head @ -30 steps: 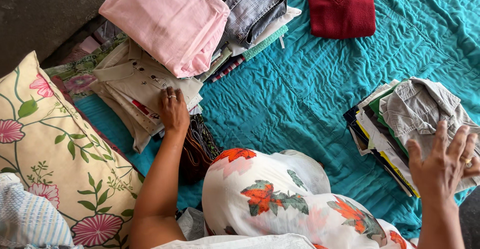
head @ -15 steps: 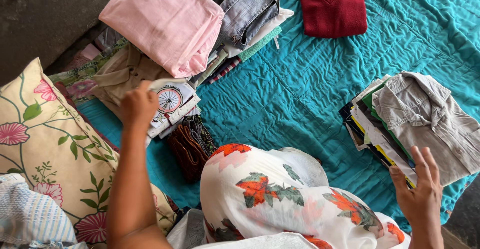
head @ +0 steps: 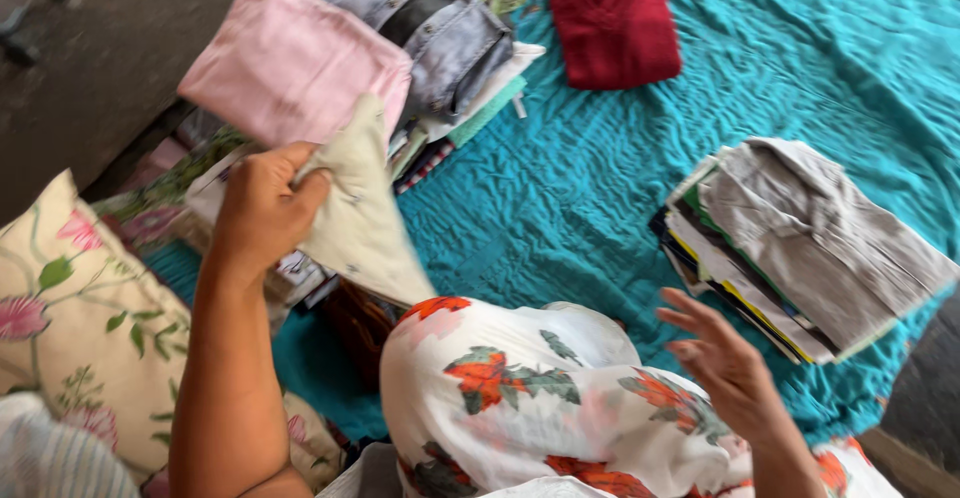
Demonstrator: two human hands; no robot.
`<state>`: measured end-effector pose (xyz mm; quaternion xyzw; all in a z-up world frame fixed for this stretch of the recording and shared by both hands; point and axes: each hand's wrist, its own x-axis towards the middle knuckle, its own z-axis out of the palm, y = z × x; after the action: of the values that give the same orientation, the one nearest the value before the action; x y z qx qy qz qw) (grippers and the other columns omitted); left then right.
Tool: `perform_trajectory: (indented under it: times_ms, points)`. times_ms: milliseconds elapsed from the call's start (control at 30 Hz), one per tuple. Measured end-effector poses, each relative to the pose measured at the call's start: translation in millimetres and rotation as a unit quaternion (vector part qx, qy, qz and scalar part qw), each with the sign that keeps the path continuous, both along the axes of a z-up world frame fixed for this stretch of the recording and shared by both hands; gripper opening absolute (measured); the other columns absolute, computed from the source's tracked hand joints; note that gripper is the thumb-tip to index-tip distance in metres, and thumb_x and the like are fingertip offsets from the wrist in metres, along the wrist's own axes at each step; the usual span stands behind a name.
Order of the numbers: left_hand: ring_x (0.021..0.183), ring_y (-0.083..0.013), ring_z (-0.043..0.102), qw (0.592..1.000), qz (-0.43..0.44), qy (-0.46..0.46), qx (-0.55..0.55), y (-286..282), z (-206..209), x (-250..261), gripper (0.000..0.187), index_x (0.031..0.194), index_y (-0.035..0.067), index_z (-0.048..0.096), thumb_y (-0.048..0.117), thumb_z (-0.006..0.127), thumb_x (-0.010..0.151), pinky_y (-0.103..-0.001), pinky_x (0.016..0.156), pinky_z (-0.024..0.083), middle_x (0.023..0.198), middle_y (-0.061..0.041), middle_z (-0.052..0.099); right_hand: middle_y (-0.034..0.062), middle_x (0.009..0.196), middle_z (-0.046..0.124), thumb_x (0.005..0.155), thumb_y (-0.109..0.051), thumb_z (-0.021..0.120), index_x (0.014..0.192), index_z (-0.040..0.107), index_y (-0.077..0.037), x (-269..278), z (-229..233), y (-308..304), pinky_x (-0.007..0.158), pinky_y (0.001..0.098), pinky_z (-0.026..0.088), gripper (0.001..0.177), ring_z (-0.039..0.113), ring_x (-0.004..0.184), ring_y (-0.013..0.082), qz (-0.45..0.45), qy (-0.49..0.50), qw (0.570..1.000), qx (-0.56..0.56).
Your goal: The person sorts a variety of shirts and pants on a blue cloth by picking them up from a pile and stacking them into several distinct groups.
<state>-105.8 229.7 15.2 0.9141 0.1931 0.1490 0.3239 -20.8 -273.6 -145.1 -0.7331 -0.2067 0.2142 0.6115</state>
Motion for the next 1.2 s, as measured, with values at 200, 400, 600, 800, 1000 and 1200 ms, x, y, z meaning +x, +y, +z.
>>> perform_trajectory:
  times_ms: [200, 400, 600, 800, 1000, 1200]
  points:
    - [0.068, -0.0046, 0.056, 0.971, -0.213, -0.070, -0.080, -86, 18, 60, 0.028, 0.117, 0.003, 0.072, 0.010, 0.063, 0.092, -0.026, 0.059, 0.050, 0.079, -0.009, 0.074, 0.0146, 0.157, 0.051, 0.101, -0.032, 0.059, 0.156, 0.043, -0.006, -8, 43, 36, 0.099, 0.0452, 0.055, 0.063, 0.056, 0.136, 0.0307, 0.065, 0.120, 0.981, 0.137]
    - [0.062, -0.0337, 0.073, 0.932, -0.363, -0.002, -0.003, -213, 4, 90, 0.022, 0.104, 0.008, 0.072, 0.010, 0.066, 0.083, -0.043, 0.055, 0.057, 0.072, -0.019, 0.072, 0.0085, 0.156, 0.046, 0.095, -0.042, 0.063, 0.159, 0.031, -0.016, -6, 73, 68, 0.100, 0.0470, 0.054, 0.076, 0.053, 0.138, 0.0284, 0.014, 0.195, 0.921, 0.337]
    - [0.073, -0.0350, 0.073, 0.841, -0.533, 0.028, 0.085, -280, -18, 65, 0.011, 0.100, 0.000, 0.065, 0.008, 0.064, 0.092, -0.044, 0.068, 0.059, 0.084, -0.021, 0.072, 0.0141, 0.124, 0.066, 0.099, -0.019, 0.066, 0.139, 0.053, 0.000, -1, 41, 53, 0.092, 0.0447, 0.054, 0.045, 0.066, 0.110, 0.0273, -0.217, 0.291, 0.844, 0.395]
    - [0.090, -0.0339, 0.072, 0.798, -0.601, -0.028, 0.038, -249, 2, 53, 0.034, 0.117, -0.002, 0.068, 0.014, 0.070, 0.088, -0.049, 0.088, 0.053, 0.113, -0.026, 0.073, 0.0128, 0.115, 0.069, 0.078, 0.001, 0.068, 0.130, 0.055, -0.001, 50, 57, 46, 0.087, 0.0451, 0.059, 0.053, 0.071, 0.101, 0.0276, -0.251, 0.288, 0.858, 0.345]
    - [0.089, -0.0360, 0.072, 0.839, -0.543, -0.014, 0.017, -240, 8, 62, 0.036, 0.122, 0.002, 0.069, 0.016, 0.070, 0.089, -0.045, 0.080, 0.055, 0.113, -0.020, 0.075, 0.0180, 0.115, 0.070, 0.075, 0.005, 0.070, 0.130, 0.060, 0.005, 110, 110, -6, 0.089, 0.0467, 0.061, 0.056, 0.071, 0.100, 0.0327, -0.209, 0.210, 0.886, 0.356]
    - [0.094, -0.0362, 0.071, 0.796, -0.603, 0.045, -0.012, -243, -11, 66, 0.041, 0.127, 0.001, 0.067, 0.017, 0.068, 0.089, -0.046, 0.080, 0.055, 0.117, -0.017, 0.075, 0.0209, 0.120, 0.069, 0.077, 0.007, 0.064, 0.131, 0.057, 0.003, 161, 65, -105, 0.097, 0.0494, 0.059, 0.055, 0.071, 0.107, 0.0360, -0.306, 0.109, 0.882, 0.340]
